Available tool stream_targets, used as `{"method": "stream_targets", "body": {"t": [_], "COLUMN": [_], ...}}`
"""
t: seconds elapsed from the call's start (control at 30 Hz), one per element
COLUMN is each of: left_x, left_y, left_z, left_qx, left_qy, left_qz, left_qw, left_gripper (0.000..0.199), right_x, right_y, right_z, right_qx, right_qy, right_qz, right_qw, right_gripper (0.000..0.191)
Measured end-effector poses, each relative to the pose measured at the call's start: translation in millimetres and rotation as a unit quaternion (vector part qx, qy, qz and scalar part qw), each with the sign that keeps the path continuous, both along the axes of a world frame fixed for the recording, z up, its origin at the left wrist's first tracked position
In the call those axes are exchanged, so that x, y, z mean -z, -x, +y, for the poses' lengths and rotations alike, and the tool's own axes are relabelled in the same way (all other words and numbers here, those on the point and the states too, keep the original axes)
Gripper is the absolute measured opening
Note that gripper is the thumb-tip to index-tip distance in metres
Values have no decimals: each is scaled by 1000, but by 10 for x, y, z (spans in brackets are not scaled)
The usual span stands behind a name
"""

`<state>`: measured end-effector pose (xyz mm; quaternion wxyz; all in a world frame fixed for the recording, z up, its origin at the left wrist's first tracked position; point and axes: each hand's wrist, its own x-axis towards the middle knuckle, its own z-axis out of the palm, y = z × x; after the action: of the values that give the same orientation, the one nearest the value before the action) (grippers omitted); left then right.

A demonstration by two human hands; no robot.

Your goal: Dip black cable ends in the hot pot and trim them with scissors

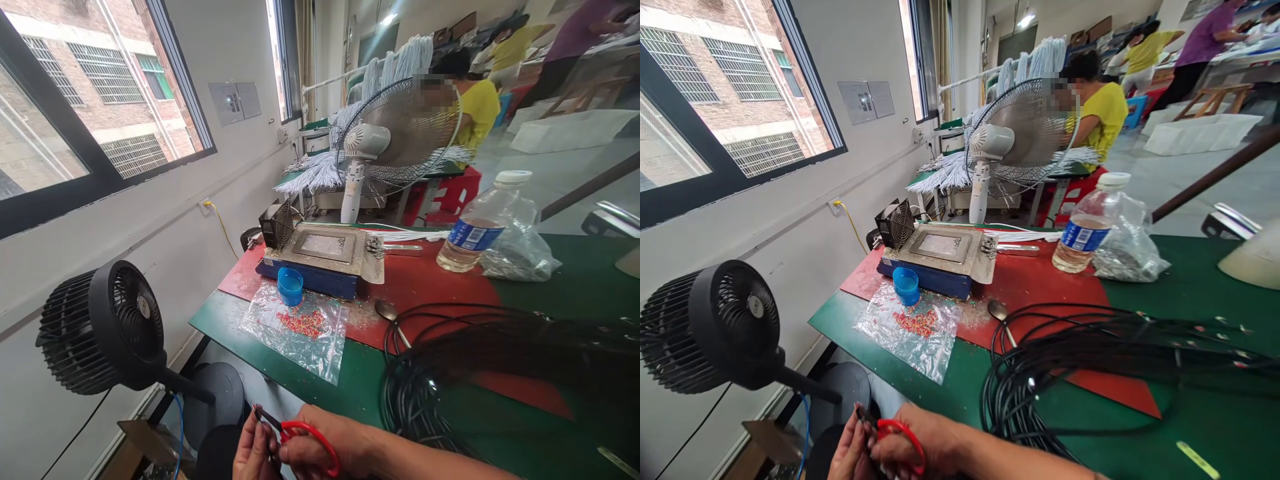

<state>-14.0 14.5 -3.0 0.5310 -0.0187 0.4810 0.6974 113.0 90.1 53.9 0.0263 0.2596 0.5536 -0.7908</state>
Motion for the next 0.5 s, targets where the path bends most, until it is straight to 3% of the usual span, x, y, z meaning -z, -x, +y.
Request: {"method": "stream_targets", "body": {"t": [0.27, 0.33, 0.43, 0.5], "left_x": [9, 28, 29, 11], "left_y": [44, 97, 212, 283], "left_z": [15, 3, -32, -51], "left_qx": [-18, -28, 7, 44], "left_qy": [22, 35, 28, 9], "left_qz": [43, 120, 331, 433], "left_qw": [999, 992, 943, 900], "left_gripper": [37, 37, 34, 32], "right_x": [44, 52, 55, 58], "right_y": [35, 41, 25, 3], "right_z": [-12, -1, 11, 6], "right_qx": [13, 14, 19, 17], "right_qy": [29, 64, 77, 40], "right_qz": [-21, -36, -36, -23], "right_qw": [999, 997, 996, 999], "right_gripper": [26, 25, 22, 21]}}
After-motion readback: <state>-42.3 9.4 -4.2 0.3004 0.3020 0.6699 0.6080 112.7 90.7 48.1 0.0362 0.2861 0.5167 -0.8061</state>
